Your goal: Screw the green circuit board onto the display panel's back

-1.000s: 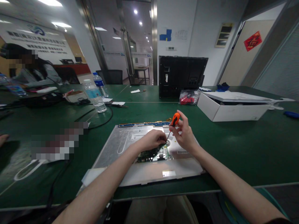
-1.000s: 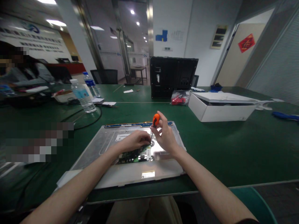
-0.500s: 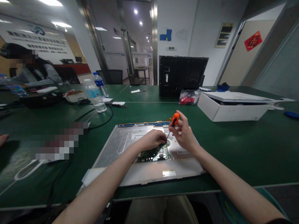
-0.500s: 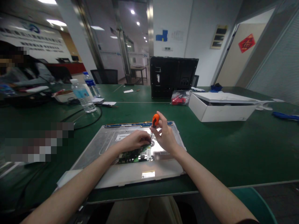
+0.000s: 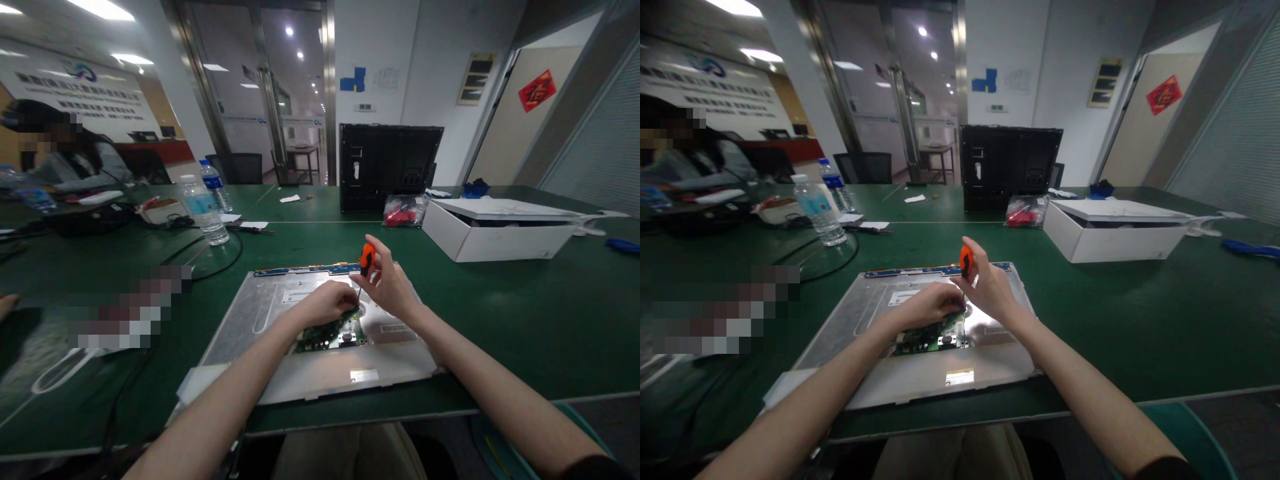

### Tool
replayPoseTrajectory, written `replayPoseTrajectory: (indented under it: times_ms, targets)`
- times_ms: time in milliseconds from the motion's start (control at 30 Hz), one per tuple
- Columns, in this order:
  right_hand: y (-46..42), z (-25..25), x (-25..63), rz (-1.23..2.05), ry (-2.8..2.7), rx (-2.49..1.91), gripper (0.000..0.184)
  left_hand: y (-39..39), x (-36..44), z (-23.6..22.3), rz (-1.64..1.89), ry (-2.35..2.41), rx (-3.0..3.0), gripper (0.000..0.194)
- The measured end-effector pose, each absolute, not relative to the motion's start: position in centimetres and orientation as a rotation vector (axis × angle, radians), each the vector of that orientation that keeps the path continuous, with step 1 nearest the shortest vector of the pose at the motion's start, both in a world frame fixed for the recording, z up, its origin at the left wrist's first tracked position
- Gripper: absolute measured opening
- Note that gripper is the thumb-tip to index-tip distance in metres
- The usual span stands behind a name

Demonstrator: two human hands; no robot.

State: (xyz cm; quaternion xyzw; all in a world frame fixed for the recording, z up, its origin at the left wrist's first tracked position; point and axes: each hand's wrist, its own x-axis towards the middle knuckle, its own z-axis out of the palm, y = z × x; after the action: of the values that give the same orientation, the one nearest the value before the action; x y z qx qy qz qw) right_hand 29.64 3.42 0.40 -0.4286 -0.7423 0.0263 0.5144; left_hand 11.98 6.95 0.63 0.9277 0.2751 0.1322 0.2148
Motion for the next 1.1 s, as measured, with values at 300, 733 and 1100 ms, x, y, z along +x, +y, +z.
replayPoseTrajectory:
  times_ms: [300,733,1100]
  targets:
    - [3.5,1.5,28.8,0.047,-1.800,-1.051,0.061,7.0,12.1,0.4,0.357,0.750,2.539,0.022]
    - [3.1,-0.4,28.9,-0.008,-1.737,-0.994,0.067,7.1,12.2,0.2,0.350,0.753,2.561,0.021]
    - [2.9,-0.2,29.0,-0.008,-1.737,-0.975,0.067,7.2,12.1,-0.1,0.401,0.741,2.540,0.017]
